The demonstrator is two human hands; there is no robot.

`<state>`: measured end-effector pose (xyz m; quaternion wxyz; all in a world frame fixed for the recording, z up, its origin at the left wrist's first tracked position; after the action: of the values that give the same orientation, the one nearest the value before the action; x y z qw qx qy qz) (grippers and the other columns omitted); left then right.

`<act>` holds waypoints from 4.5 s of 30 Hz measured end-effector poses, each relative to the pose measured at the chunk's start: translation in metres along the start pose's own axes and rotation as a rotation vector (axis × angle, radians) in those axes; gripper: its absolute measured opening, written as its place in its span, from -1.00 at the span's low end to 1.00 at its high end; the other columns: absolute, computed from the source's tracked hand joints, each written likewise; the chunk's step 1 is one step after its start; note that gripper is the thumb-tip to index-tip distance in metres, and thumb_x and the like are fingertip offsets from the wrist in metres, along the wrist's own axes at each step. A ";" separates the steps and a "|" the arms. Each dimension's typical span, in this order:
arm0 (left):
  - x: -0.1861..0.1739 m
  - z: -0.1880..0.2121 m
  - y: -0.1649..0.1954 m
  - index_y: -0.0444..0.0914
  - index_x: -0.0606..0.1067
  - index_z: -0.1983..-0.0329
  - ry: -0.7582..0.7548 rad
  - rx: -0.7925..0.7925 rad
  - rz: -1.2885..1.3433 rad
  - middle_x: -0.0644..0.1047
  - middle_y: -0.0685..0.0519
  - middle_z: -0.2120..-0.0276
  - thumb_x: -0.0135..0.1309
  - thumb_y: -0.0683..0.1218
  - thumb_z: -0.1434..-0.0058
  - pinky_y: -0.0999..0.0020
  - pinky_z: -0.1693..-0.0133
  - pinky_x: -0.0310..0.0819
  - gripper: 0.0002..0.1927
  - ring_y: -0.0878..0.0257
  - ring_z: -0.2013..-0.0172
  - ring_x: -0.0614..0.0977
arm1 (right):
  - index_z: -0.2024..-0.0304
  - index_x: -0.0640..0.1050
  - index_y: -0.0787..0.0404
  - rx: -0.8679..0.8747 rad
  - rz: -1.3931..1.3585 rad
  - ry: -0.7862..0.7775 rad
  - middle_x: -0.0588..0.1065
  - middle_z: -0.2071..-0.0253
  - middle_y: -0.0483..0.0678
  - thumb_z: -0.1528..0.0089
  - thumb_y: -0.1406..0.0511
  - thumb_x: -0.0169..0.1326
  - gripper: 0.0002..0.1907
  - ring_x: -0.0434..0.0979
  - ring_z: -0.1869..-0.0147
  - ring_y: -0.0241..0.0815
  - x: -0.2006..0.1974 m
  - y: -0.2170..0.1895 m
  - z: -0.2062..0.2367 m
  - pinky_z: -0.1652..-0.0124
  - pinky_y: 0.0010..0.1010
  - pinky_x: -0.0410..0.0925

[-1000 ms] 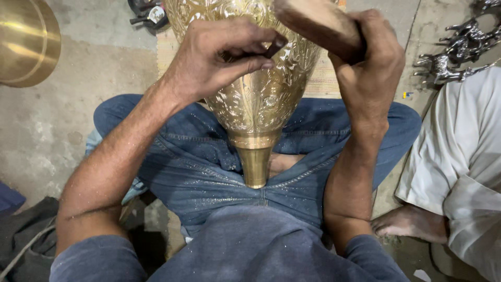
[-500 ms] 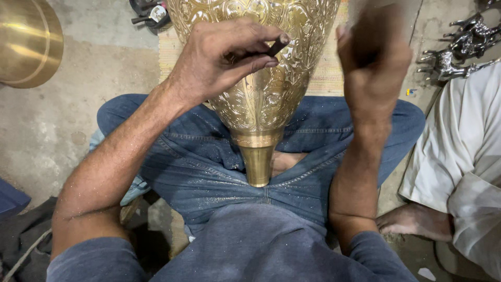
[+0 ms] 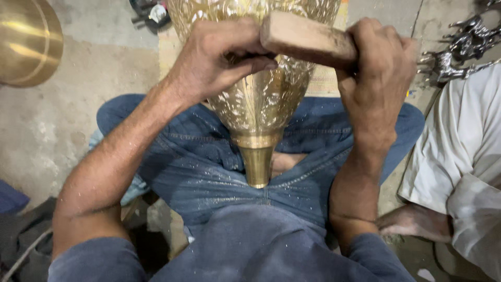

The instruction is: The person sits cross-legged on the floor with a large embossed brass vase held between the legs. They hold a chisel against the vase's raised floral relief and strike it with a wooden mallet, working the pattern around the surface and repositioning the chisel repeatedly.

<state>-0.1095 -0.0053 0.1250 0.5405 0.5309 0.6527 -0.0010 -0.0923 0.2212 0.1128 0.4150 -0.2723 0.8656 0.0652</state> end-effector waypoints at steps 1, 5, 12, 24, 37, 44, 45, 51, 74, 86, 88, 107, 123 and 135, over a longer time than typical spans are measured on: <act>0.000 -0.002 -0.001 -0.20 0.55 -0.14 0.000 0.019 -0.005 0.65 0.06 0.13 0.37 -0.16 -0.39 0.44 0.13 0.73 -0.68 0.31 0.16 0.73 | 0.03 0.45 0.30 0.093 -0.209 0.034 0.52 0.22 -0.03 -0.29 0.51 0.32 -0.69 0.57 0.17 -0.11 0.001 0.006 0.001 0.20 -0.23 0.38; 0.004 -0.003 -0.003 -0.19 0.54 -0.21 0.002 0.028 -0.001 0.67 0.08 0.09 0.31 -0.18 -0.39 0.47 0.12 0.76 -0.65 0.33 0.12 0.75 | -0.03 0.47 0.38 0.334 -0.697 0.055 0.52 0.21 0.00 -0.43 0.50 0.25 -0.79 0.56 0.19 -0.23 0.014 0.022 0.008 0.21 -0.35 0.40; 0.000 -0.005 0.003 -0.23 0.52 -0.16 0.017 0.052 -0.020 0.65 0.03 0.07 0.30 -0.18 -0.35 0.45 0.13 0.73 -0.65 0.29 0.13 0.73 | 0.17 0.48 0.18 0.670 -0.811 -0.008 0.54 0.33 -0.16 -0.34 0.33 0.31 -0.78 0.58 0.27 -0.28 0.026 0.037 0.014 0.24 -0.24 0.43; 0.001 -0.005 0.001 -0.25 0.55 0.08 -0.012 -0.005 -0.076 0.63 0.04 0.29 0.41 -0.18 -0.28 0.36 0.21 0.70 -0.74 0.25 0.25 0.73 | 0.11 0.47 0.21 0.024 0.054 -0.002 0.53 0.35 -0.11 -0.14 0.53 0.30 -0.65 0.55 0.29 -0.17 0.010 0.007 0.007 0.14 -0.16 0.46; 0.004 0.001 -0.006 -0.23 0.55 -0.17 -0.006 -0.020 0.031 0.66 0.07 0.08 0.33 -0.18 -0.40 0.44 0.05 0.76 -0.68 0.30 0.09 0.76 | 0.12 0.48 0.23 0.373 -0.568 0.016 0.51 0.25 -0.01 -0.29 0.44 0.27 -0.79 0.54 0.19 -0.05 0.026 0.030 0.014 0.21 -0.23 0.40; 0.000 -0.004 -0.003 -0.21 0.53 -0.18 -0.025 0.019 0.015 0.67 0.06 0.05 0.32 -0.19 -0.38 0.44 0.08 0.75 -0.66 0.30 0.09 0.76 | 0.06 0.51 0.29 0.446 -0.580 -0.122 0.48 0.29 0.03 -0.35 0.40 0.27 -0.81 0.49 0.23 -0.06 0.036 0.036 0.019 0.22 -0.16 0.35; 0.001 -0.003 -0.002 -0.22 0.54 -0.17 -0.029 0.021 0.030 0.67 0.06 0.03 0.30 -0.20 -0.37 0.44 0.07 0.76 -0.67 0.30 0.08 0.76 | 0.05 0.52 0.29 0.517 -0.688 -0.133 0.47 0.32 0.04 -0.38 0.37 0.28 -0.81 0.48 0.26 -0.07 0.040 0.038 0.022 0.25 -0.17 0.34; 0.000 -0.001 -0.008 -0.21 0.52 -0.20 0.016 -0.015 0.124 0.67 0.05 -0.01 0.30 -0.19 -0.38 0.40 0.01 0.77 -0.65 0.26 0.04 0.76 | -0.22 0.43 0.45 0.384 -0.444 0.083 0.50 0.28 0.13 -0.32 0.51 0.25 -0.55 0.51 0.28 -0.02 0.023 0.036 0.022 0.26 -0.14 0.30; 0.002 0.004 -0.012 -0.22 0.52 -0.22 -0.003 0.021 0.022 0.68 0.08 0.08 0.34 -0.15 -0.43 0.44 0.04 0.76 -0.65 0.32 0.10 0.76 | 0.02 0.45 0.14 0.245 -0.393 0.136 0.50 0.24 -0.07 -0.18 0.35 0.42 -0.56 0.56 0.18 -0.13 0.007 0.029 0.008 0.18 -0.25 0.46; 0.006 0.005 -0.020 -0.19 0.52 -0.19 0.019 0.040 0.007 0.67 0.08 0.03 0.31 -0.14 -0.43 0.43 0.04 0.78 -0.68 0.30 0.08 0.77 | -0.10 0.48 0.31 0.298 -0.410 0.043 0.54 0.22 -0.03 -0.41 0.47 0.34 -0.69 0.53 0.24 -0.22 0.014 0.025 0.014 0.21 -0.32 0.39; 0.006 0.005 -0.020 -0.19 0.52 -0.20 0.031 0.066 0.018 0.67 0.05 -0.02 0.28 -0.16 -0.42 0.42 0.01 0.79 -0.67 0.27 0.05 0.76 | -0.15 0.47 0.36 0.382 -0.669 0.050 0.53 0.20 0.02 -0.50 0.48 0.32 -0.71 0.52 0.23 -0.23 0.023 0.033 0.022 0.23 -0.38 0.40; -0.004 -0.003 -0.010 -0.21 0.54 -0.23 -0.009 -0.002 0.041 0.67 0.06 0.09 0.34 -0.15 -0.43 0.44 0.06 0.74 -0.65 0.28 0.09 0.76 | -0.14 0.30 0.39 0.052 -0.363 0.171 0.47 0.00 0.13 -0.31 0.56 0.20 -0.57 0.53 -0.06 0.07 0.024 0.021 0.019 -0.04 -0.14 0.44; -0.003 -0.005 -0.006 -0.20 0.54 -0.20 0.006 0.079 0.026 0.65 0.07 0.05 0.30 -0.16 -0.40 0.46 -0.01 0.74 -0.67 0.27 0.06 0.75 | -0.21 0.35 0.36 0.571 -0.753 0.117 0.57 0.32 -0.15 -0.33 0.43 0.24 -0.53 0.39 0.44 -0.35 0.048 0.039 0.021 0.42 -0.43 0.25; -0.001 -0.006 -0.009 -0.19 0.58 -0.14 -0.035 0.071 -0.119 0.64 0.09 0.22 0.39 -0.08 -0.41 0.36 0.13 0.69 -0.69 0.26 0.22 0.71 | 0.01 0.45 0.31 0.067 -0.110 0.204 0.53 0.13 0.00 -0.28 0.46 0.30 -0.69 0.55 0.09 -0.03 0.045 0.018 0.016 0.07 -0.14 0.34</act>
<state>-0.1200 -0.0070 0.1229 0.5314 0.5100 0.6732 -0.0657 -0.1136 0.2225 0.0670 0.3365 -0.3103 0.8889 -0.0149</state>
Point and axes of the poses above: each hand's wrist, its own z-axis away from the middle knuckle, its own x-axis out of the palm, y = z × x, the point moved 6 cm from there along -z, towards the middle knuckle
